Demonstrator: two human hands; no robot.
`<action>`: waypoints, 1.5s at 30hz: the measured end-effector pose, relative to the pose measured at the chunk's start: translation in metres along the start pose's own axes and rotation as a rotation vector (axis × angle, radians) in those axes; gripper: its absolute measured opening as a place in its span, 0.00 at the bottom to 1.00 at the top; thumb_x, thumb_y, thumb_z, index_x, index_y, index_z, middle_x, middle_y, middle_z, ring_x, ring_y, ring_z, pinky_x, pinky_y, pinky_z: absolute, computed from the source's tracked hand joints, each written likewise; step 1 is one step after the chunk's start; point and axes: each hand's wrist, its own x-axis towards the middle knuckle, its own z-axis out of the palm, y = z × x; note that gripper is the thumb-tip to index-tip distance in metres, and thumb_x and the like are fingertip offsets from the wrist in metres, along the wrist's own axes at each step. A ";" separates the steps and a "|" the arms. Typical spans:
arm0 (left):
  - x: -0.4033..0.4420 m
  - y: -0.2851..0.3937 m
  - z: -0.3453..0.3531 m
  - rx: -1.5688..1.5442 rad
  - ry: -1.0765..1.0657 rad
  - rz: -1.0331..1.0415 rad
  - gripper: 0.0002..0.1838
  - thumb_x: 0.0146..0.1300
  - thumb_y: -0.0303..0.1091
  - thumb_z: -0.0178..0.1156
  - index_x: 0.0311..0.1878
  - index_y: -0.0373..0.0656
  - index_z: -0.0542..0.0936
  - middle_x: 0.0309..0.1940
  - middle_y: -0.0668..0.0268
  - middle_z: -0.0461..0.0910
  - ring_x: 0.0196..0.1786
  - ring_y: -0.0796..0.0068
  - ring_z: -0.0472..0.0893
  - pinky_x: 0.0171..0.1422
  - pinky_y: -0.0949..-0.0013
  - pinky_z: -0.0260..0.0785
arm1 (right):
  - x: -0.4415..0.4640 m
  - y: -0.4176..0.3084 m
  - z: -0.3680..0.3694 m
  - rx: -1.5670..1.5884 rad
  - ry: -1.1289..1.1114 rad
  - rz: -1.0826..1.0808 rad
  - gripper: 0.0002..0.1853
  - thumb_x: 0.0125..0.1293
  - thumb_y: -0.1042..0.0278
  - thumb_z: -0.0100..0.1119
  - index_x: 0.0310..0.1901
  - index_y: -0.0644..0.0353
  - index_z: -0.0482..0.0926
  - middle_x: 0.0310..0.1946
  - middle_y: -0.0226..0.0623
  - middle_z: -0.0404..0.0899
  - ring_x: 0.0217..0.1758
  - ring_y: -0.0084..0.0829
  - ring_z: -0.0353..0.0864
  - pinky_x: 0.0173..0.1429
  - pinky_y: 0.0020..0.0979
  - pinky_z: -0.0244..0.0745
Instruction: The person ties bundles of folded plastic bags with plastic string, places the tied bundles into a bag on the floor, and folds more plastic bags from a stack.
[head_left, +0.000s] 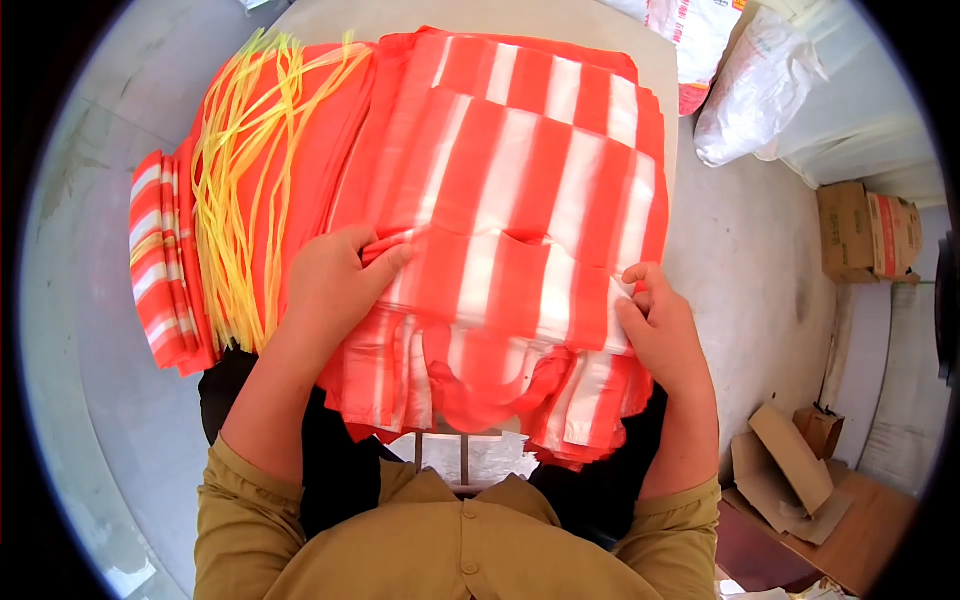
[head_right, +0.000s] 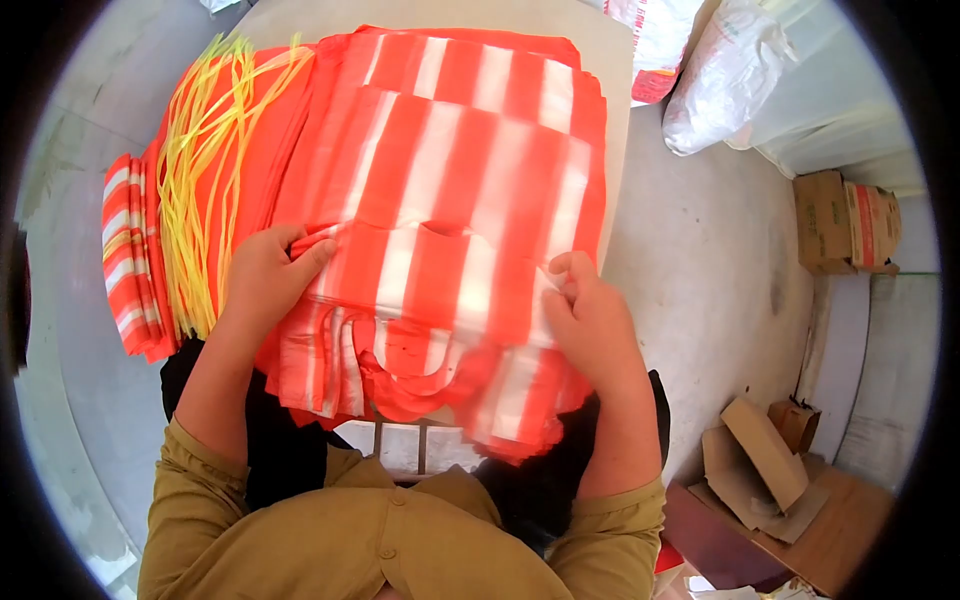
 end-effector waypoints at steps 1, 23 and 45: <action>0.000 0.002 0.001 0.026 0.022 -0.012 0.18 0.66 0.46 0.72 0.40 0.38 0.83 0.32 0.55 0.84 0.33 0.57 0.83 0.38 0.59 0.72 | -0.001 0.000 0.000 -0.020 0.004 -0.022 0.07 0.73 0.69 0.56 0.48 0.61 0.78 0.26 0.45 0.79 0.30 0.41 0.79 0.39 0.40 0.74; -0.009 0.002 -0.001 0.174 0.028 0.749 0.32 0.43 0.24 0.65 0.58 0.37 0.79 0.65 0.55 0.81 0.67 0.49 0.79 0.72 0.51 0.72 | -0.022 -0.011 -0.017 -0.376 -0.004 -0.350 0.25 0.57 0.77 0.68 0.59 0.54 0.84 0.56 0.41 0.78 0.47 0.45 0.85 0.49 0.42 0.82; 0.004 -0.010 -0.001 -0.633 -0.022 0.068 0.19 0.73 0.26 0.67 0.64 0.40 0.77 0.42 0.70 0.82 0.43 0.86 0.79 0.47 0.78 0.71 | 0.008 0.015 -0.009 0.383 -0.001 -0.066 0.10 0.72 0.70 0.62 0.50 0.65 0.83 0.34 0.23 0.79 0.39 0.16 0.74 0.45 0.24 0.72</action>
